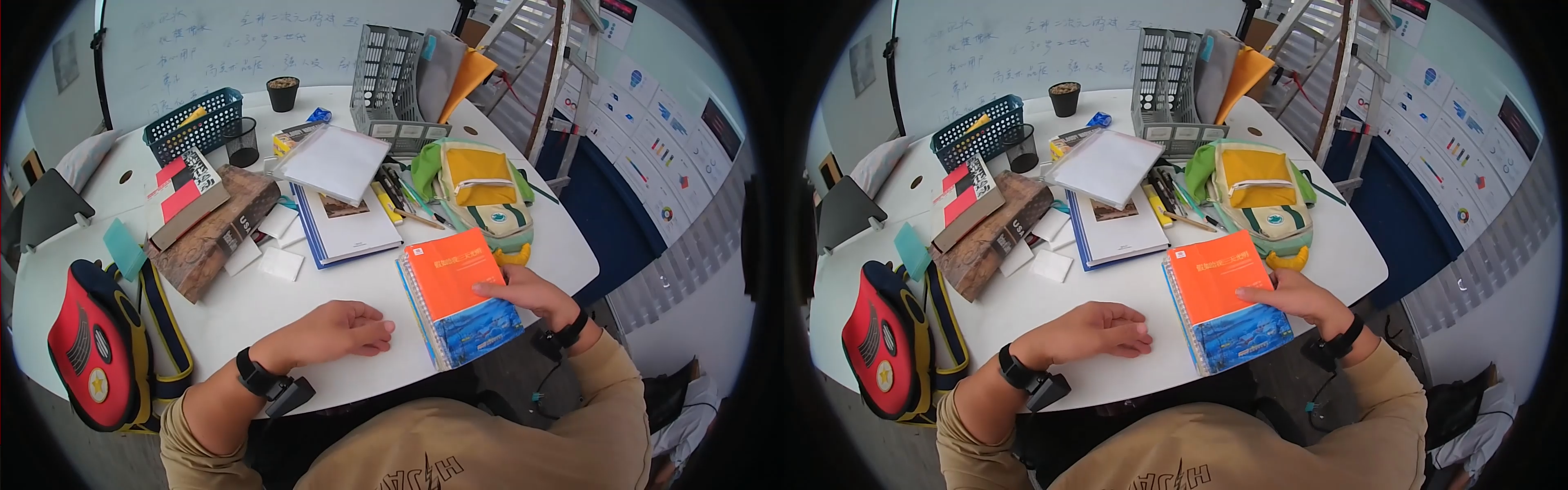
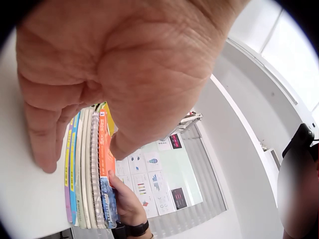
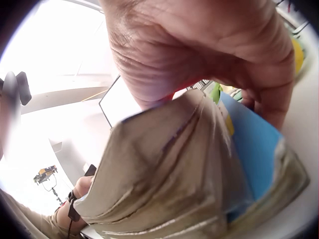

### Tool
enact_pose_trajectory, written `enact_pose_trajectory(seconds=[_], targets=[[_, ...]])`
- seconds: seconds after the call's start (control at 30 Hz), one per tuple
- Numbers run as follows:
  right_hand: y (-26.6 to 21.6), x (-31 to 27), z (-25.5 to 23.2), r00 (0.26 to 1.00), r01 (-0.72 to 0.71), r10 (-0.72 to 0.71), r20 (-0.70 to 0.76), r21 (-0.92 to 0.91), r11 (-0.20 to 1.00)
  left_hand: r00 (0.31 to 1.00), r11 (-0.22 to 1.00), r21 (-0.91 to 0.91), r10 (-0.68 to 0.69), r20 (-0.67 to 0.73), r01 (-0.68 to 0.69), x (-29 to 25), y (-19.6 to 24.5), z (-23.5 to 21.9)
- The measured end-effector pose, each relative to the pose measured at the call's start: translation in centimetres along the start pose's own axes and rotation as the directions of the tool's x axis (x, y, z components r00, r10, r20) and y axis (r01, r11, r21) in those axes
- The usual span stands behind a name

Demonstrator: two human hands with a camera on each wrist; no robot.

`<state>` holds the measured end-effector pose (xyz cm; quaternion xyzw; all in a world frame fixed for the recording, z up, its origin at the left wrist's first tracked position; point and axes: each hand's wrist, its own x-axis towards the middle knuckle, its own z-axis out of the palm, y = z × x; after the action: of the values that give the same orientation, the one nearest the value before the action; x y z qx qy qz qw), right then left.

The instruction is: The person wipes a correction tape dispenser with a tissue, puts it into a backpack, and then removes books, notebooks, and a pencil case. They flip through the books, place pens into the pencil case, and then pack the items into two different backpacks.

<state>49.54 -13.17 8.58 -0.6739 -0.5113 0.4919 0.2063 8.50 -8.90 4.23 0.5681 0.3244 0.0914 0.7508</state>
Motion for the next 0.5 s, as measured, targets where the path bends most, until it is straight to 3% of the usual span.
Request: enact_pose_trajectory(seconds=[0.1,0.2,0.27,0.37,0.43,0.5], targets=[[-1.0,-0.6,2.1,0.997,0.051,-0.067,0.043,0.300,0.953,0.994,0.985,0.132,0.108,0.026,-0.111,0.1,-1.1,0.2],[0.1,0.4,3.5,0.993,0.094,-0.080,-0.091,0.167,0.981,0.992,0.981,0.151,0.114,0.051,-0.120,-0.1,-0.5,0.7],[-0.7,0.2,4.7,0.981,0.179,-0.162,-0.109,0.167,0.970,0.989,0.979,0.142,0.137,0.059,-0.144,-0.2,-0.4,0.8],[-3.3,-0.8,6.0,0.948,0.310,-0.288,-0.135,0.192,0.931,0.991,0.982,0.166,0.104,-0.086,-0.089,-1.2,1.3,1.9],[-4.1,-0.5,6.9,0.898,0.434,-0.406,-0.168,0.194,0.880,0.944,0.959,0.094,0.279,-0.174,-0.266,-0.6,0.6,2.6],[-4.2,0.4,7.9,0.813,0.578,-0.545,-0.206,0.167,0.799,0.846,0.895,0.102,0.445,-0.294,-0.435,0.1,0.1,2.4]])
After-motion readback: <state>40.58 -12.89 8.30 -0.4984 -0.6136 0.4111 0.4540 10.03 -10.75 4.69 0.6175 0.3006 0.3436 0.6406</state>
